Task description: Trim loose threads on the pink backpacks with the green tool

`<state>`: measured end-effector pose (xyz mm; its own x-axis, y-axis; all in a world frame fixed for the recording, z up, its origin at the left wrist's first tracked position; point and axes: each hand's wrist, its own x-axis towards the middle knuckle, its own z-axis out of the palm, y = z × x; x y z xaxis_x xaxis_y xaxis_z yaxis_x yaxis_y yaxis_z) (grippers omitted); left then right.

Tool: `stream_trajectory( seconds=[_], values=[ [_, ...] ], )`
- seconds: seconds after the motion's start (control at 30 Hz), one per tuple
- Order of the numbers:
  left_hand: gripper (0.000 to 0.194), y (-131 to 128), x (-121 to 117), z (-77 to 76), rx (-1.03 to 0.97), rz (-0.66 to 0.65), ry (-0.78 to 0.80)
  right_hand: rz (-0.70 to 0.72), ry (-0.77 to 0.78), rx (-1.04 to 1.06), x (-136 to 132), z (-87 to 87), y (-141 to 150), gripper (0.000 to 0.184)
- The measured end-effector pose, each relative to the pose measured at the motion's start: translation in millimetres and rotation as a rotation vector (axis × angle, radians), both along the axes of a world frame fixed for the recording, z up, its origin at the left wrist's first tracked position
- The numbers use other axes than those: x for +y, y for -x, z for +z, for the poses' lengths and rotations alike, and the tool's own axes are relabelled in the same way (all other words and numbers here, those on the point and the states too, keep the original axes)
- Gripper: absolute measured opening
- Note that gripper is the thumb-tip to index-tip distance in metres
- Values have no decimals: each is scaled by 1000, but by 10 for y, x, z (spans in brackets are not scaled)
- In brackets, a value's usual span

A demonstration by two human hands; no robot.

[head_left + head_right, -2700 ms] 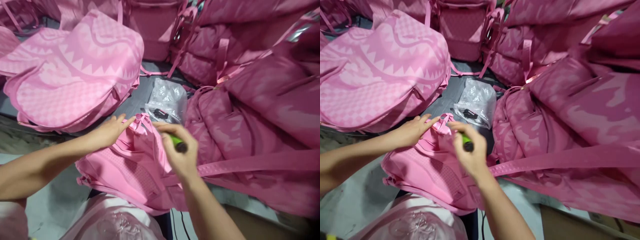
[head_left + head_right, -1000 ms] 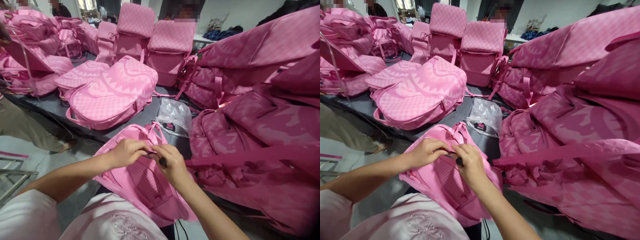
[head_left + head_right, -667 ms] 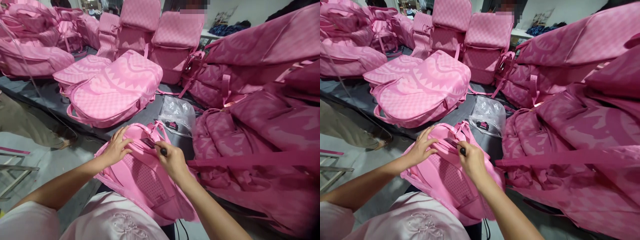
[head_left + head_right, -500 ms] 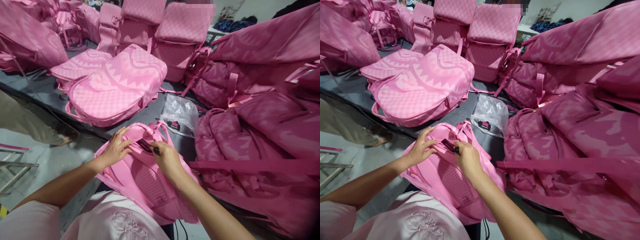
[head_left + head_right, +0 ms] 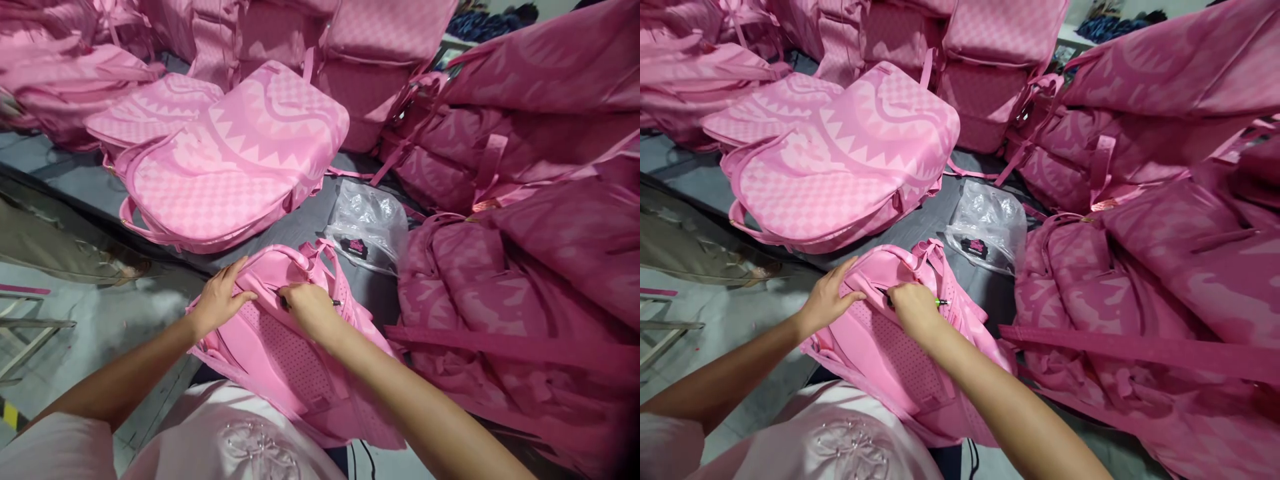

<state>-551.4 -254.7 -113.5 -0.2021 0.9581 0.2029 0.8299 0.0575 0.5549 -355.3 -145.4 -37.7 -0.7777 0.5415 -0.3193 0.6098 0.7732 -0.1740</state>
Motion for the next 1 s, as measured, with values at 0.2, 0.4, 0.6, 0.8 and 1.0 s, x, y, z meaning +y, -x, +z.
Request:
stream_trajectory(
  seconds=[0.2, 0.4, 0.6, 0.8, 1.0],
  values=[
    [70, 43, 5, -156, 51, -54, -173, -137, 17, 163, -9, 99, 292, 24],
    [70, 95, 48, -321, 130, -51, -266, -174, 86, 389, 76, -2, 517, 16],
    [74, 95, 34, -311, 144, -89, -276, -217, 159, 431, 98, 10, 528, 14],
    [69, 99, 41, -341, 98, -85, -244, -261, 113, 406, 11, -1, 517, 11],
    [68, 91, 45, -340, 83, -61, -235, -60, 25, 377, 12, -51, 395, 21]
  ],
)
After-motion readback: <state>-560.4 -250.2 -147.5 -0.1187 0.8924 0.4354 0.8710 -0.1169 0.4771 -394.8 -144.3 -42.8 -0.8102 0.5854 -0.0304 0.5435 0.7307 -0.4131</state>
